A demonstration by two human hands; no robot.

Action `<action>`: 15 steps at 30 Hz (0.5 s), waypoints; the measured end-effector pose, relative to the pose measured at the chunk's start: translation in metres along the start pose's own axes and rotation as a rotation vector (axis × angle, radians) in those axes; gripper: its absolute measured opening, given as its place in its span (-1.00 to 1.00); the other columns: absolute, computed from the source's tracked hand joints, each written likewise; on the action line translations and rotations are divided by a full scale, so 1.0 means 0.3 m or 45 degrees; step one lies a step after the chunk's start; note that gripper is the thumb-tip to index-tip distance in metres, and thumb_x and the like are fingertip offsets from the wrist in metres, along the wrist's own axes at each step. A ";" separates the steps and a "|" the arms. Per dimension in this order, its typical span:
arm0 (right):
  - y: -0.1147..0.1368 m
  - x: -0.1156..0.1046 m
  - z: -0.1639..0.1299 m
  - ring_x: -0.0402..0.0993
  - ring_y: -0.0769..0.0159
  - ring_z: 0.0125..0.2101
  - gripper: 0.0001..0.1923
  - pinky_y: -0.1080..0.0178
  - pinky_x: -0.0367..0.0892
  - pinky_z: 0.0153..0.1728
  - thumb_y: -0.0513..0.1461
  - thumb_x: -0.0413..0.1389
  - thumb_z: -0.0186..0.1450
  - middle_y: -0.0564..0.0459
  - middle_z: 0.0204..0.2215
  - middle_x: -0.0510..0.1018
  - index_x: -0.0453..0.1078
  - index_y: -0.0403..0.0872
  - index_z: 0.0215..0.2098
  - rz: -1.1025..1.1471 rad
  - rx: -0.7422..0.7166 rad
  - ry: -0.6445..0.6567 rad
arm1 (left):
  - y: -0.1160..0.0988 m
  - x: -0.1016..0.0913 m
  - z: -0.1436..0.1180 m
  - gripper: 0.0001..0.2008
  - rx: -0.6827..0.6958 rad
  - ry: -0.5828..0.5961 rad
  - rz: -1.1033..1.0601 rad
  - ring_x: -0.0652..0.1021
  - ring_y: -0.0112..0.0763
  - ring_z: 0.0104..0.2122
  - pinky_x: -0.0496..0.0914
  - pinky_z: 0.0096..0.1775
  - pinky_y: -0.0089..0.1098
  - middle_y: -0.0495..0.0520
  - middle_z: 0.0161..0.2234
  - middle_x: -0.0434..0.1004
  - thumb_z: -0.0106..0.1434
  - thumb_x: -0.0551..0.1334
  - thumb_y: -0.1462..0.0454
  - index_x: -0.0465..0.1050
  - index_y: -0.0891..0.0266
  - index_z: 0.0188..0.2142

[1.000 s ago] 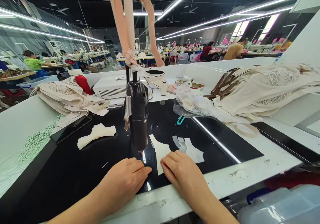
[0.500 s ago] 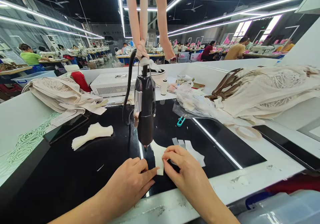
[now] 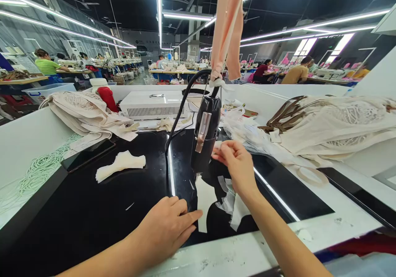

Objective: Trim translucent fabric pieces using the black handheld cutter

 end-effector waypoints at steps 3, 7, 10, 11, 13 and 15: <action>0.053 -0.036 0.021 0.69 0.29 -0.30 -0.66 0.21 0.66 -0.14 0.02 0.39 0.20 0.18 -0.38 0.61 0.43 0.04 -0.26 0.210 -0.226 -0.311 | 0.001 0.003 0.002 -0.76 -0.010 0.028 -0.011 0.54 -0.24 -0.29 0.33 -0.31 -0.23 0.00 -0.23 0.57 0.62 0.27 0.16 0.55 0.09 0.20; 0.140 -0.091 -0.052 0.59 0.33 -0.36 -0.77 0.27 0.61 -0.26 -0.07 0.36 0.23 0.15 -0.39 0.59 0.46 0.04 -0.27 0.346 -0.376 -0.462 | 0.002 0.004 0.008 -0.70 0.000 0.007 0.015 0.57 -0.23 -0.28 0.38 -0.30 -0.23 0.01 -0.22 0.59 0.63 0.26 0.15 0.52 0.12 0.27; 0.189 -0.112 -0.158 0.53 0.35 -0.40 -0.85 0.37 0.44 -0.47 -0.15 0.35 0.28 0.11 -0.45 0.56 0.51 0.01 -0.37 0.330 -0.384 -0.445 | 0.002 -0.004 0.006 -0.67 0.013 -0.009 0.009 0.62 -0.21 -0.26 0.47 -0.28 -0.22 0.02 -0.19 0.63 0.63 0.27 0.19 0.48 0.18 0.29; 0.202 -0.112 -0.196 0.53 0.34 -0.42 -0.87 0.37 0.40 -0.51 -0.16 0.36 0.28 0.09 -0.47 0.56 0.54 0.00 -0.37 0.307 -0.378 -0.411 | 0.003 -0.011 0.000 -0.68 0.017 -0.017 -0.018 0.64 -0.22 -0.23 0.51 -0.26 -0.22 0.03 -0.16 0.65 0.61 0.28 0.22 0.48 0.19 0.29; 0.221 -0.108 -0.269 0.53 0.30 -0.46 -0.85 0.32 0.41 -0.52 -0.15 0.41 0.28 0.07 -0.49 0.57 0.59 -0.01 -0.39 0.256 -0.373 -0.325 | 0.011 -0.034 -0.027 -0.70 0.012 -0.063 -0.100 0.68 -0.23 -0.15 0.59 -0.16 -0.23 0.06 -0.08 0.69 0.59 0.30 0.28 0.50 0.21 0.26; 0.229 -0.101 -0.329 0.50 0.30 -0.50 -0.79 0.29 0.42 -0.53 -0.11 0.44 0.31 0.06 -0.51 0.57 0.62 0.00 -0.40 0.222 -0.357 -0.189 | 0.029 -0.071 -0.074 -0.72 -0.006 -0.144 -0.172 0.71 -0.25 -0.07 0.64 -0.04 -0.25 0.09 0.01 0.72 0.59 0.28 0.32 0.52 0.22 0.24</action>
Point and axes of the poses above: each hand's wrist, its own z-axis towards the middle knuckle, its own x-axis out of the palm, y = z × x, the point moved 4 cm from there along z, towards the middle knuckle
